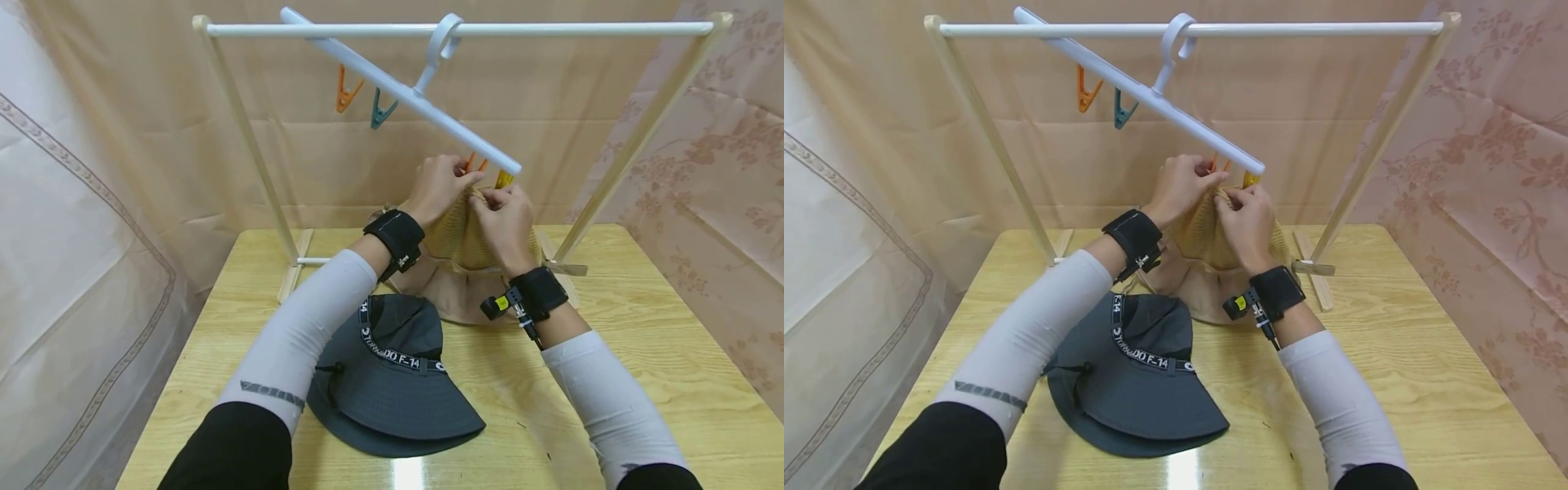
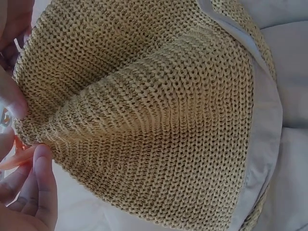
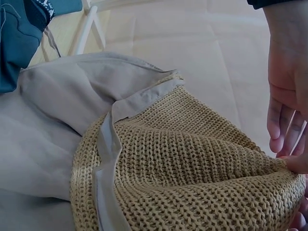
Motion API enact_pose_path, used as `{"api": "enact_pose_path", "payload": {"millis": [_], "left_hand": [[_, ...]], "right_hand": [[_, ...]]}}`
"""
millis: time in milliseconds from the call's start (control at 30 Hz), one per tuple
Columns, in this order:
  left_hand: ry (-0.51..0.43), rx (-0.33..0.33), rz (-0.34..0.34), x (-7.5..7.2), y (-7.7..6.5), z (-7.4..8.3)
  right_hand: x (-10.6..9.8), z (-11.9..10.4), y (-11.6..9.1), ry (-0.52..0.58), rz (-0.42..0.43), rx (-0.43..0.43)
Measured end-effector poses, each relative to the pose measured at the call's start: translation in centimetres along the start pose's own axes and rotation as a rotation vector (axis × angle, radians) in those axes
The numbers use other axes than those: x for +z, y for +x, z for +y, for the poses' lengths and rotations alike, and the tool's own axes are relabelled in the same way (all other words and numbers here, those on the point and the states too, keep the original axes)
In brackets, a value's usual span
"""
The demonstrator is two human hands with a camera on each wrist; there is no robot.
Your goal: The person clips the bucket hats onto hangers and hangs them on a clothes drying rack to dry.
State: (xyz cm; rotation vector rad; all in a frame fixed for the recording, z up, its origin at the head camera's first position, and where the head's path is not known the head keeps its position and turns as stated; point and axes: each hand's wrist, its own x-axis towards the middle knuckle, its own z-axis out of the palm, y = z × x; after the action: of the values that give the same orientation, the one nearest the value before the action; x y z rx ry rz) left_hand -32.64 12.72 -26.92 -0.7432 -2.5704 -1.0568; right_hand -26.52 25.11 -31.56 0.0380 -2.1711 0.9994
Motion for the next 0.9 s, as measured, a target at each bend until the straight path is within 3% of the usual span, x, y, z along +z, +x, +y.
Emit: {"api": "enact_pose_path", "payload": {"millis": [233, 500, 900], "left_hand": [[-0.005, -0.008, 0.0, 0.2, -0.3, -0.2], [-0.006, -0.024, 0.007, 0.3, -0.7, -0.8], [-0.052, -0.03, 0.048, 0.2, -1.5, -2.4]], "right_hand": [[-0.1, 0.1, -0.5, 0.01, 0.039, -0.048], [-0.2, 0.0, -0.8, -0.037, 0.042, -0.057], [-0.2, 0.1, -1.0, -0.017, 0.034, -0.087]]}}
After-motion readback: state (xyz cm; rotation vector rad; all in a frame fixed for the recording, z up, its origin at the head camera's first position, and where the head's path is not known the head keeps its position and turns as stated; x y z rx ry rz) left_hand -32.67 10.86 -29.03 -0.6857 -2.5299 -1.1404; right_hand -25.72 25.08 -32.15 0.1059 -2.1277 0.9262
